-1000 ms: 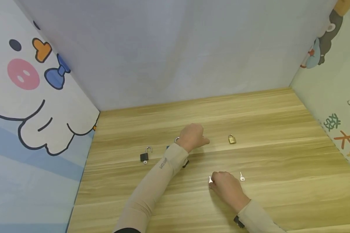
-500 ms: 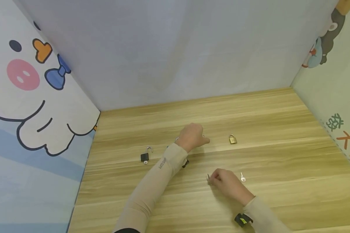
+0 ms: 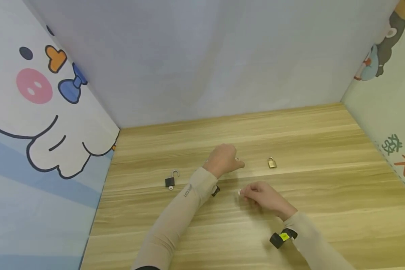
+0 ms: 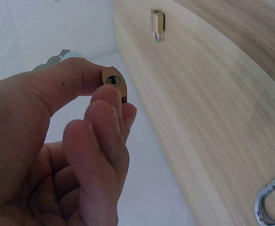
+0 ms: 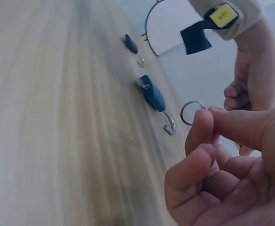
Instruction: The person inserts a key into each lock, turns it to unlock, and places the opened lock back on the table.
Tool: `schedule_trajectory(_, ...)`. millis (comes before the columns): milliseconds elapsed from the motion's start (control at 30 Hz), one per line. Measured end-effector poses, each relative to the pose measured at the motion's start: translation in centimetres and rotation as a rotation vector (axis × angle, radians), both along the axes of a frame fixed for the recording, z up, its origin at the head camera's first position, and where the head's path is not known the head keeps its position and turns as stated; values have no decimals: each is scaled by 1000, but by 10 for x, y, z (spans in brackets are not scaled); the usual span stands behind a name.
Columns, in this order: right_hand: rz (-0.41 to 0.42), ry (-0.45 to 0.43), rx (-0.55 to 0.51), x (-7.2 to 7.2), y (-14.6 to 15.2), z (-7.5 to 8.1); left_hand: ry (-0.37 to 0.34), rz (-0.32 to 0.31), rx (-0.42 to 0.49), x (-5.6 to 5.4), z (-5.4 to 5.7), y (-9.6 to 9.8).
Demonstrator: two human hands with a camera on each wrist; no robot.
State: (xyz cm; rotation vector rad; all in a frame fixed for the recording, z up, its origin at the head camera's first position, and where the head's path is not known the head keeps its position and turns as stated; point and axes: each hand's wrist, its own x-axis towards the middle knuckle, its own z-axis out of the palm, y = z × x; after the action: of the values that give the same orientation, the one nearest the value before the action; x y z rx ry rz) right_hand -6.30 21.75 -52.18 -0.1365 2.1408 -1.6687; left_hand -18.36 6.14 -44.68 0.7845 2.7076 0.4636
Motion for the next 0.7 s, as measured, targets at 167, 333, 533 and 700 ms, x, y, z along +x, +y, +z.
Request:
schedule_trajectory(167,-1,-62,-89,-15,-1,5,-18,-1,17,0,0,-2)
schedule_trajectory(333,-19,-95,-181,-28,-3,10,-23,-13,5,1,3,-3)
schedule_trajectory(533,-36,-130,-249,-39,-3,12,-11,-25,-22,1,5,-3)
schedule_trajectory(700,-42,-150,-278,-41,-2,14,8,-29,-27,2,6,-5)
